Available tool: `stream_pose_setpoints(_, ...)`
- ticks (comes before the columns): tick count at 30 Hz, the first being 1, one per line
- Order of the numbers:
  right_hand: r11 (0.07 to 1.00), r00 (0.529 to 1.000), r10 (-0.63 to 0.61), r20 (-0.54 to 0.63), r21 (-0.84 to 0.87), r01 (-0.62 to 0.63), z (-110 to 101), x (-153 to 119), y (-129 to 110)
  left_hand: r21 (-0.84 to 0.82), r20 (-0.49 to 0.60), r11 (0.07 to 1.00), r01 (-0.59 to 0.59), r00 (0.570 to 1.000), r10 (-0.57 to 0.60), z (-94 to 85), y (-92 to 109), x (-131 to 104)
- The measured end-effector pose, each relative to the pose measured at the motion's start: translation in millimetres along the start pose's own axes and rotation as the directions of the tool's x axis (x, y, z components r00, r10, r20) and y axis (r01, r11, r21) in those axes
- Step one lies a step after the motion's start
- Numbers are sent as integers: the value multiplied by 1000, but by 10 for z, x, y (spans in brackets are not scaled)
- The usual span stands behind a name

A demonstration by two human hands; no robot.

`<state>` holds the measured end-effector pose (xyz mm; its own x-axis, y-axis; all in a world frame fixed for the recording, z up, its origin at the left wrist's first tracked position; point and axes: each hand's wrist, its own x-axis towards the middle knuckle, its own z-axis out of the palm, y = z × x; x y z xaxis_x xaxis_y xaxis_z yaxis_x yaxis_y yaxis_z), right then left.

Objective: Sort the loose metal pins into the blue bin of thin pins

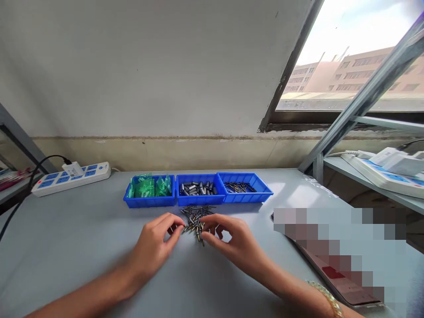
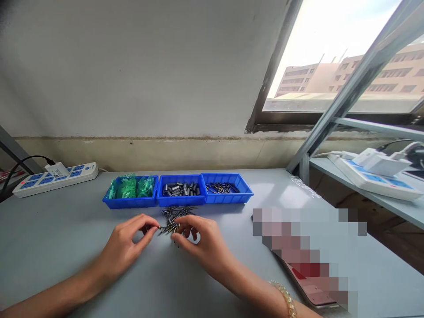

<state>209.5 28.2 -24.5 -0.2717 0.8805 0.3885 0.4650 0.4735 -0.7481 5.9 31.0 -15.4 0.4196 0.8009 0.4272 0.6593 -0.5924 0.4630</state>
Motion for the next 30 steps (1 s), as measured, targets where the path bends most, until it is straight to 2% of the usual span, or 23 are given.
stream_pose_setpoints(3,998,999,-43,18,38,42,31,-29,-55,-197,38,976,89,996,-83,24,148,-60)
stream_pose_setpoints(5,992,993,-116,-27,43,117,55,-50,-88,-321,111,923,214,976,-187,48,213,-87)
stream_pose_setpoints(8,956,959,-276,-70,78,281,110,-91,-147,-531,313,730,430,900,-302,91,271,-114)
stream_pose_setpoints(11,899,904,-426,-48,91,429,163,-130,-204,-674,480,518,526,846,-234,133,308,-133)
stream_pose_setpoints(14,878,883,-467,-36,95,469,151,-129,-221,-701,526,432,567,821,-223,141,322,-129)
stream_pose_setpoints(16,890,896,-440,-55,104,444,100,-102,-195,-705,482,429,565,825,-295,116,314,-114)
stream_pose_setpoints(19,936,940,-330,-84,97,337,19,-51,-113,-724,303,487,489,859,-412,42,295,-101)
stream_pose_setpoints(21,969,972,-229,-56,84,233,4,-34,-61,-717,205,545,435,878,-432,-3,296,-112)
stream_pose_setpoints(24,990,994,-87,61,120,79,55,-43,-34,-719,172,590,368,916,-362,-32,322,-149)
stream_pose_setpoints(27,965,988,26,154,252,-65,113,-55,-52,-729,186,607,316,945,-268,-27,345,-172)
stream_pose_setpoints(29,941,989,51,139,325,-94,91,-33,-46,-702,164,654,282,958,-237,-23,335,-162)
stream_pose_setpoints(30,944,995,47,93,320,-75,53,-9,-28,-669,136,696,261,964,-230,-23,317,-149)
